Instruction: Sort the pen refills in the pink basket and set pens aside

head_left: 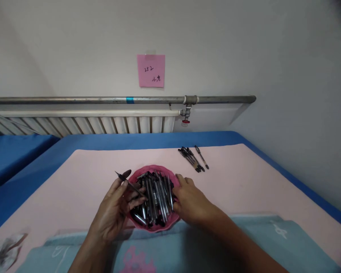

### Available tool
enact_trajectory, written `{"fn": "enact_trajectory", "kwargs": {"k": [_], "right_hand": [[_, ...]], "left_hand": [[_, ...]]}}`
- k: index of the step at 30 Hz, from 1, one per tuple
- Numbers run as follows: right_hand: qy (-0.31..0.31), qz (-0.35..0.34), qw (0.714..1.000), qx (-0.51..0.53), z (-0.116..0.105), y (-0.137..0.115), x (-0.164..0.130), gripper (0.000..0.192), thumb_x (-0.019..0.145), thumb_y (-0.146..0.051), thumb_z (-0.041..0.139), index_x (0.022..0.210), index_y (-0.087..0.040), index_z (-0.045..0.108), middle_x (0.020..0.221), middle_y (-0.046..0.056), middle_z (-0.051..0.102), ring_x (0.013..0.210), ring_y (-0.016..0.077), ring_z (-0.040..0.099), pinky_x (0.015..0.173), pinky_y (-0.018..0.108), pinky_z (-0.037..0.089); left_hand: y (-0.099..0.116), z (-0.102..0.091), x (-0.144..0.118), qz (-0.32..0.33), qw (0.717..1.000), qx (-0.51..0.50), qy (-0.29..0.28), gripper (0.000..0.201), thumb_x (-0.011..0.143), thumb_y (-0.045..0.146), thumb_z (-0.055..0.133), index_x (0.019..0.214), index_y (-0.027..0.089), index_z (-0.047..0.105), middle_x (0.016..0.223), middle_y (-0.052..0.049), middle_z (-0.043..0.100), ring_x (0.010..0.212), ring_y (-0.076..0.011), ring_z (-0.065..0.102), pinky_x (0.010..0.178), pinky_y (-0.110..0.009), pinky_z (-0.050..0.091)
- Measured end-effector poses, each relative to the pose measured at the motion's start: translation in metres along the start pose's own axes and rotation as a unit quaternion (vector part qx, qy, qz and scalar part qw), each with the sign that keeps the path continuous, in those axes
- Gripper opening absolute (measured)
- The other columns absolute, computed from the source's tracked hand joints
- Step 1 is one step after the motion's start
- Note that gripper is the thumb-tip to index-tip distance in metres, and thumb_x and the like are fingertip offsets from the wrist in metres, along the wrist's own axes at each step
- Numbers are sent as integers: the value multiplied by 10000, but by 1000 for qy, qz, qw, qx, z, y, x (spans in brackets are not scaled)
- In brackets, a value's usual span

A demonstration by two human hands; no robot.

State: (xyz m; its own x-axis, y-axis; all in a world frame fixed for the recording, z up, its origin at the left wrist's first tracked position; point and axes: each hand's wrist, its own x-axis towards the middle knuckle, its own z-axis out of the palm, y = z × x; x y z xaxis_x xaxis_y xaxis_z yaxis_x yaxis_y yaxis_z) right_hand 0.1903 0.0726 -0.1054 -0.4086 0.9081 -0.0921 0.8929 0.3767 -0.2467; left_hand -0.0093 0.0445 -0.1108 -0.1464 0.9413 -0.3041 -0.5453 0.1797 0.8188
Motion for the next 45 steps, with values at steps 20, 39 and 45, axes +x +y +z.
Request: {"fn": "enact_trajectory", "kwargs": {"k": [20, 39, 45], "right_hand": [[100, -23, 994, 31, -7, 11, 1, 203, 809, -69, 434, 776, -173, 605, 776, 72, 585, 704, 174, 514, 631, 285, 396], [-21, 89, 620, 779, 5, -11, 10, 213, 623, -221, 720, 773, -158, 584, 613, -1, 626, 496, 86, 535, 479, 200, 389], [-18, 99, 651, 752, 7, -16, 8, 202, 638, -237, 692, 788, -168, 575, 609, 1, 643, 429, 76, 507, 446, 195, 348]], "left_hand": [[-2, -2, 0, -22, 1000, -9, 19, 226, 818, 136, 547, 1039, 176, 576, 862, -95, 692, 808, -263, 698, 531, -281, 562], [-7, 8, 0, -2, 994, -87, 71, 115, 721, -7, 619, 715, 106, 634, 725, -53, 689, 644, -134, 669, 637, -251, 587], [-10, 14, -2, -1, 991, -92, 97, 130, 739, -14, 591, 703, 111, 598, 673, -49, 683, 585, -128, 666, 592, -225, 577]]}}
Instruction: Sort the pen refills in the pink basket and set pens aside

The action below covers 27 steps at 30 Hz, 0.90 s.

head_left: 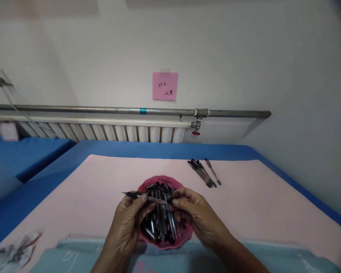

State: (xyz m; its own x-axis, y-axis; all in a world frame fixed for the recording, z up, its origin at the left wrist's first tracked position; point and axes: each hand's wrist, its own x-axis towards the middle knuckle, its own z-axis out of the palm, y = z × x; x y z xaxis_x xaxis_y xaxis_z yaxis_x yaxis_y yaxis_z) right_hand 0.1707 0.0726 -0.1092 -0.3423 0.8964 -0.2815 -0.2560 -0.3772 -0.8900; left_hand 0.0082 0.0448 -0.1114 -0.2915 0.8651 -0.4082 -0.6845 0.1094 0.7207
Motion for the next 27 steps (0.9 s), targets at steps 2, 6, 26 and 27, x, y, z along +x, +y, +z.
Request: {"fn": "enact_trajectory", "kwargs": {"k": [2, 6, 26, 27], "right_hand": [[10, -10, 1000, -12, 2, 2, 0, 194, 634, -241, 689, 777, -169, 579, 601, -2, 641, 426, 77, 505, 441, 197, 342], [15, -27, 999, -25, 5, 4, -1, 185, 640, -251, 680, 772, -172, 578, 607, 0, 648, 433, 78, 505, 442, 199, 337], [33, -180, 940, -287, 6, 10, -7, 138, 804, -312, 516, 862, -208, 587, 634, -19, 575, 534, 119, 527, 518, 245, 422], [26, -184, 937, -295, 6, 10, -7, 164, 825, -325, 489, 902, -208, 575, 635, -18, 572, 529, 122, 529, 517, 249, 425]], "left_hand": [[-1, 0, 0, 2, 1000, 3, 1, 131, 734, -16, 594, 711, 113, 592, 669, -47, 680, 576, -127, 664, 582, -221, 573], [-3, -3, 1, 20, 1000, 9, 1, 117, 726, 6, 617, 728, 118, 585, 695, -42, 674, 606, -132, 671, 610, -230, 571], [-5, -5, 3, 23, 999, 36, -9, 118, 708, 42, 650, 737, 131, 578, 697, -42, 681, 595, -134, 671, 606, -229, 563], [-5, -5, 3, 19, 999, 38, -11, 115, 709, 36, 645, 736, 128, 580, 699, -46, 683, 589, -133, 669, 604, -230, 563]]}}
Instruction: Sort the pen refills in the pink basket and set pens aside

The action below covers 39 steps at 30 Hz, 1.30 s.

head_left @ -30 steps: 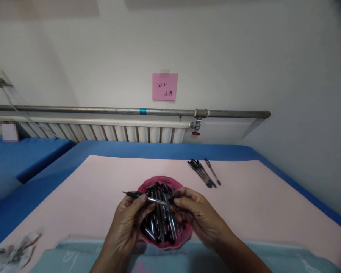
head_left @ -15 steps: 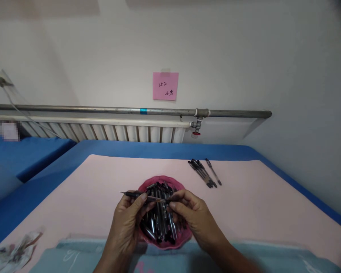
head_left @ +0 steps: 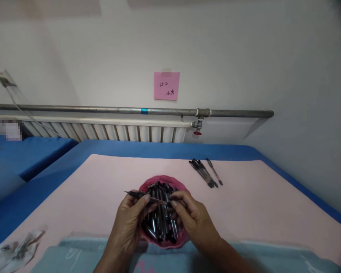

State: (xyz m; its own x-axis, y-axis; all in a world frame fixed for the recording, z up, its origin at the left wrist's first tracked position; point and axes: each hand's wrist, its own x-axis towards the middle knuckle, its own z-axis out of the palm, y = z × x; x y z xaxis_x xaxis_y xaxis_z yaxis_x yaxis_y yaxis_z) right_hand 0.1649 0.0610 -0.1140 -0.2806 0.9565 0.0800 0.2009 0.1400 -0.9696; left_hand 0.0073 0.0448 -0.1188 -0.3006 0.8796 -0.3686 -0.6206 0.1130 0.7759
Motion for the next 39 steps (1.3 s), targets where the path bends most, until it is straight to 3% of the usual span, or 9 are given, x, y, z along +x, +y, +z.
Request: {"fn": "enact_trajectory", "kwargs": {"k": [3, 8, 11, 16, 21, 27, 31, 36, 39], "right_hand": [[-16, -8, 1000, -15, -2, -1, 1, 187, 853, -342, 456, 944, -207, 548, 640, -20, 561, 538, 125, 522, 521, 251, 419], [-29, -43, 991, -126, -5, -2, 2, 54, 796, -257, 544, 775, -210, 560, 665, -6, 569, 622, 150, 526, 572, 271, 395], [-47, -64, 986, -145, -6, 0, 3, 181, 867, -293, 461, 740, -217, 566, 658, 5, 568, 634, 162, 534, 591, 291, 386], [-59, -94, 979, -172, -7, 4, 2, 34, 808, -243, 551, 831, -222, 564, 747, 17, 599, 707, 182, 555, 616, 295, 390], [-101, -122, 962, -223, -8, 4, 2, 152, 892, -273, 437, 863, -207, 571, 776, 39, 606, 721, 177, 560, 637, 300, 399], [-93, -157, 948, -262, -9, 7, 3, 90, 848, -205, 478, 870, -187, 564, 812, 50, 598, 742, 175, 545, 649, 292, 393], [-112, -117, 966, -203, -8, 5, 2, 193, 893, -291, 423, 791, -200, 558, 699, 15, 560, 650, 149, 513, 597, 270, 374], [-155, 60, 986, -3, -4, 0, 1, 280, 887, -387, 394, 679, -210, 458, 542, -43, 416, 492, 113, 420, 469, 230, 320], [-123, 25, 991, -52, -4, 1, 1, 183, 841, -360, 498, 741, -208, 520, 604, -29, 479, 552, 122, 451, 507, 236, 336]], "left_hand": [[1, 1, 0, -8, 1000, 2, 1, 112, 712, 25, 636, 736, 121, 583, 701, -55, 685, 595, -131, 669, 613, -232, 564], [2, -1, -1, -7, 1000, 10, -1, 110, 713, 55, 657, 740, 128, 578, 694, -46, 678, 596, -128, 665, 609, -231, 565], [2, -1, -1, 0, 1000, 19, -6, 103, 717, 51, 652, 740, 124, 583, 700, -48, 679, 617, -130, 670, 619, -227, 566], [2, -2, -2, -4, 1000, 23, -4, 95, 718, 53, 649, 736, 119, 585, 696, -54, 681, 609, -131, 668, 612, -227, 564], [1, -4, 0, 10, 999, 26, -16, 96, 710, 69, 663, 742, 123, 591, 685, -33, 672, 593, -119, 659, 605, -220, 560], [1, -4, 1, 12, 999, 45, -17, 103, 683, 99, 697, 731, 116, 608, 698, -44, 680, 612, -136, 667, 605, -232, 562], [1, -8, 2, 27, 998, 57, -26, 176, 614, 152, 767, 709, 114, 622, 669, -22, 668, 586, -124, 651, 579, -214, 550], [2, -12, 3, 35, 996, 57, -64, 226, 594, 222, 792, 729, 124, 639, 666, -3, 666, 575, -111, 640, 587, -208, 538], [2, -11, 3, 31, 996, 65, -53, 239, 587, 232, 795, 729, 123, 637, 676, -12, 668, 589, -120, 646, 584, -211, 532]]}}
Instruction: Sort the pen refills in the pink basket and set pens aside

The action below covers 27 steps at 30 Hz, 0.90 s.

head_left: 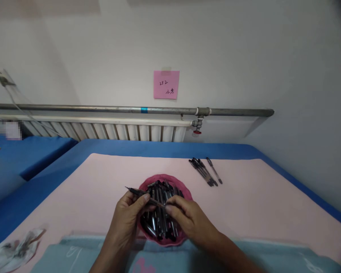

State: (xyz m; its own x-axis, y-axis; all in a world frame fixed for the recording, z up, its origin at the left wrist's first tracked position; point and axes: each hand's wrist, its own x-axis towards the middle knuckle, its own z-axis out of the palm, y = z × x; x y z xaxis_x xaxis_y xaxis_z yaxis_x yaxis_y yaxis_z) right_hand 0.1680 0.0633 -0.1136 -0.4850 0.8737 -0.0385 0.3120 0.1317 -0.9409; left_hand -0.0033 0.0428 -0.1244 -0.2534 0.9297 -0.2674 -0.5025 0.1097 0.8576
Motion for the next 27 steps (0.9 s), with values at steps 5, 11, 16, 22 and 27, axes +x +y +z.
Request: {"fn": "enact_trajectory", "kwargs": {"k": [5, 11, 16, 22, 27], "right_hand": [[38, -108, 978, -177, 0, 5, -1, 114, 834, -255, 508, 743, -198, 544, 715, 15, 557, 651, 149, 510, 590, 269, 354], [-1, -94, 985, -142, 3, 3, -2, 89, 826, -249, 522, 755, -201, 544, 687, 3, 579, 626, 143, 520, 548, 256, 336], [-3, -102, 987, -123, 5, 5, -1, 93, 839, -264, 524, 857, -221, 604, 743, 12, 630, 662, 158, 551, 570, 271, 364], [25, -70, 993, -91, 0, 7, 3, 111, 845, -264, 512, 793, -231, 603, 688, 0, 607, 628, 161, 548, 564, 290, 385], [54, -62, 994, -77, -5, 5, 4, 115, 833, -273, 520, 798, -229, 621, 662, -11, 593, 598, 151, 528, 559, 287, 378]], "left_hand": [[1, -1, 0, 13, 1000, 26, 2, 237, 595, 251, 788, 718, 120, 633, 663, -12, 658, 577, -122, 640, 571, -213, 521], [5, -2, -2, 25, 997, 56, -36, 205, 610, 256, 773, 713, 129, 650, 655, -6, 656, 559, -111, 611, 565, -214, 499], [4, 1, -5, 11, 992, 103, -78, 199, 629, 278, 750, 750, 141, 674, 648, -11, 662, 566, -121, 599, 564, -222, 487], [11, -2, -1, 41, 992, 108, -56, 253, 640, 315, 736, 819, 143, 686, 723, -31, 674, 655, -142, 626, 634, -256, 517], [18, -14, 7, 90, 985, 144, 10, 249, 653, 310, 717, 818, 131, 667, 689, -24, 661, 600, -130, 603, 594, -247, 504]]}}
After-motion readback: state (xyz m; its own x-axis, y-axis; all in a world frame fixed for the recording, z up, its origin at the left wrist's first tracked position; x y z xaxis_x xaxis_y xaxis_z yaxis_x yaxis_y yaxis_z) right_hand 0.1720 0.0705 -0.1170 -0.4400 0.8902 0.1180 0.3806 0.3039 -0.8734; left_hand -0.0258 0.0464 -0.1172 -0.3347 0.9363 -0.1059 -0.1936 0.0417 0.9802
